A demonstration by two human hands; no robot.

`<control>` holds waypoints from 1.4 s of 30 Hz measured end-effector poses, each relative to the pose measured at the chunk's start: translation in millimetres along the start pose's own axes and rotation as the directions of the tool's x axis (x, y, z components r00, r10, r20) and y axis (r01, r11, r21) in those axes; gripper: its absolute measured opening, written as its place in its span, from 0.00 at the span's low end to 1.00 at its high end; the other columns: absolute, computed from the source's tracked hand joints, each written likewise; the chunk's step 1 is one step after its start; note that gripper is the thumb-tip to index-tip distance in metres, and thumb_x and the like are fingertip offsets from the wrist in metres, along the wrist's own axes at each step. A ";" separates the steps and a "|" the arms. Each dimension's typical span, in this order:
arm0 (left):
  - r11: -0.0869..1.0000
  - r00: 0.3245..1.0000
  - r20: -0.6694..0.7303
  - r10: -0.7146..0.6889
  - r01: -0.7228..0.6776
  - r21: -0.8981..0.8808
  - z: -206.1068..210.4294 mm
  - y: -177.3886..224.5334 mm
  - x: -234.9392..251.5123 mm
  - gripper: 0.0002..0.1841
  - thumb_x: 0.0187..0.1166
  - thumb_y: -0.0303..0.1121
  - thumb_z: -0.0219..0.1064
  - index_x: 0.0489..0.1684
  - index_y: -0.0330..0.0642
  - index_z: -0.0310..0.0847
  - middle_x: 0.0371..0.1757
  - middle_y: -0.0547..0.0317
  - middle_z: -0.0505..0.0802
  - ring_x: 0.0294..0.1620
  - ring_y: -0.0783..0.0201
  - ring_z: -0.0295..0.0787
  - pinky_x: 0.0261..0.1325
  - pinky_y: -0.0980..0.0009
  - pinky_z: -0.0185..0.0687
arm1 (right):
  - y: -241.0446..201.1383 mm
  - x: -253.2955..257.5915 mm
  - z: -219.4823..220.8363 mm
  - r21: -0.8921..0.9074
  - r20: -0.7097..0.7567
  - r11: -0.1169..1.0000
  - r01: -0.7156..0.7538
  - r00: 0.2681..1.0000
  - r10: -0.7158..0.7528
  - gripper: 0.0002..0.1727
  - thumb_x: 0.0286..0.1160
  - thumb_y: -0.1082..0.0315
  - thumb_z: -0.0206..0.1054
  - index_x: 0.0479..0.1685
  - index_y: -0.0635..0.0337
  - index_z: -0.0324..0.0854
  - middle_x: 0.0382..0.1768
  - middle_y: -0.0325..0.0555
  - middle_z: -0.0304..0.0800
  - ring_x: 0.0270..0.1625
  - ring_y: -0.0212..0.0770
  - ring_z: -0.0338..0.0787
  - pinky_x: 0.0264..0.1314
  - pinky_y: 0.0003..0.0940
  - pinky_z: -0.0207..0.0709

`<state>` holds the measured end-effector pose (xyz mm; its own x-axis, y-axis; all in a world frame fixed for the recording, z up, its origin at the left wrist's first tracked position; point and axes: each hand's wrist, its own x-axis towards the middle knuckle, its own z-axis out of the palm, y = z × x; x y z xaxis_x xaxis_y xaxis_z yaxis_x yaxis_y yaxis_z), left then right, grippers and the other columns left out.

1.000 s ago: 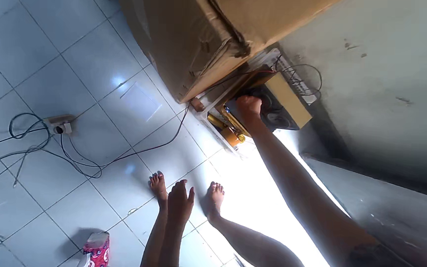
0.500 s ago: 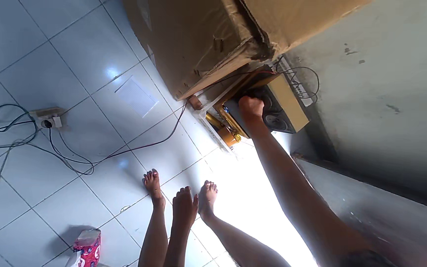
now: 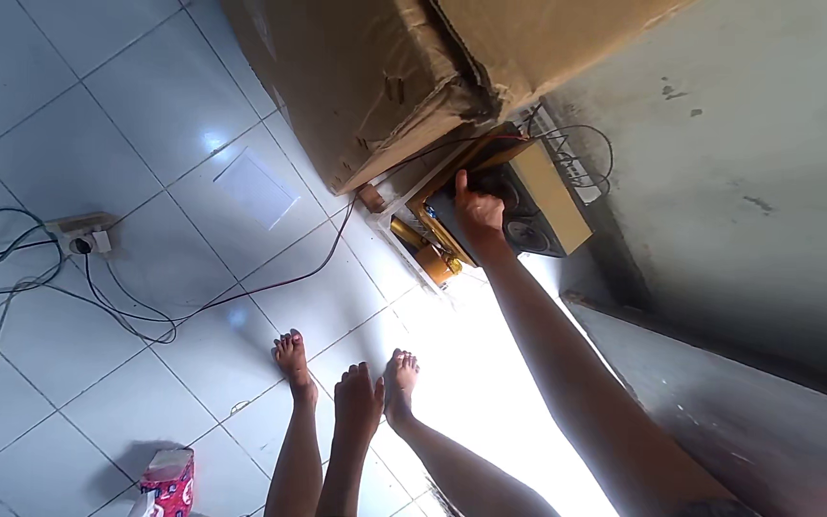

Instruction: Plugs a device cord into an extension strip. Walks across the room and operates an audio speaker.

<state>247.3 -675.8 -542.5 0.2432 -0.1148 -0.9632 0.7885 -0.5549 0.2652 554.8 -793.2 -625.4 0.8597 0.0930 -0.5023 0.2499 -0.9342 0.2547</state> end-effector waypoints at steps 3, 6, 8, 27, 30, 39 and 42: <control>1.000 1.000 0.004 0.005 -0.005 0.026 -1.4 1.9 1.1 0.27 0.93 0.42 0.51 0.83 0.32 0.67 0.78 0.37 0.80 0.81 0.43 0.74 0.82 0.49 0.64 | -2.7 2.1 -6.4 -0.021 0.059 1.000 0.023 0.998 -0.022 0.27 0.90 0.78 0.46 0.88 0.64 0.60 0.49 0.73 0.90 0.55 0.75 0.90 0.51 0.66 0.80; 1.000 1.000 0.002 0.007 -0.007 0.026 -0.4 1.8 2.1 0.27 0.93 0.42 0.52 0.82 0.31 0.68 0.78 0.36 0.80 0.81 0.42 0.74 0.82 0.49 0.65 | -1.6 3.0 -11.5 0.009 0.082 0.999 0.052 0.995 -0.053 0.22 0.87 0.79 0.49 0.78 0.71 0.69 0.51 0.75 0.89 0.58 0.76 0.89 0.52 0.68 0.79; 1.000 1.000 -0.010 0.012 -0.012 0.018 1.4 1.3 3.0 0.27 0.93 0.42 0.52 0.82 0.31 0.68 0.77 0.35 0.80 0.80 0.41 0.74 0.82 0.47 0.65 | 1.1 3.2 -13.3 0.026 0.090 0.996 0.081 0.992 -0.083 0.23 0.84 0.80 0.53 0.77 0.72 0.69 0.52 0.76 0.88 0.58 0.78 0.88 0.53 0.70 0.78; 0.998 1.000 0.007 0.013 -0.013 0.063 -0.3 -2.6 -3.2 0.26 0.93 0.41 0.52 0.82 0.31 0.68 0.77 0.36 0.80 0.80 0.42 0.74 0.81 0.48 0.64 | -6.5 -17.0 -4.4 0.070 0.056 0.998 0.004 0.998 -0.008 0.35 0.87 0.79 0.49 0.95 0.60 0.48 0.49 0.73 0.90 0.54 0.75 0.90 0.50 0.66 0.79; 0.998 1.000 0.018 0.005 -0.006 0.059 3.2 -3.6 -3.6 0.26 0.93 0.41 0.52 0.83 0.32 0.67 0.77 0.36 0.80 0.80 0.42 0.75 0.81 0.48 0.65 | -8.5 -59.3 17.4 0.258 0.018 0.966 0.026 0.999 -0.032 0.32 0.87 0.71 0.55 0.92 0.59 0.56 0.50 0.73 0.90 0.51 0.76 0.90 0.48 0.72 0.79; 1.000 1.000 0.029 0.005 -0.006 0.014 22.1 -10.4 -5.2 0.26 0.93 0.40 0.53 0.82 0.30 0.68 0.77 0.35 0.80 0.80 0.41 0.74 0.81 0.46 0.64 | 29.1 -128.6 100.7 0.886 0.275 0.303 -0.350 0.925 0.262 0.18 0.92 0.69 0.54 0.65 0.75 0.79 0.32 0.50 0.86 0.25 0.33 0.80 0.33 0.28 0.76; 1.000 0.999 0.048 0.017 -0.018 0.012 26.8 -9.2 -7.1 0.26 0.93 0.40 0.53 0.82 0.30 0.68 0.77 0.35 0.80 0.80 0.41 0.74 0.81 0.47 0.64 | 40.0 -115.1 91.5 0.927 0.372 -0.108 -0.358 0.856 0.359 0.19 0.95 0.65 0.49 0.67 0.73 0.75 0.30 0.41 0.80 0.25 0.28 0.77 0.32 0.24 0.74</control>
<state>223.2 -691.9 -539.2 0.2289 -0.1640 -0.9595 0.7772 -0.5628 0.2816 425.1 -872.7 -633.0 0.6596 -0.3842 -0.6459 -0.7480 -0.2521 -0.6139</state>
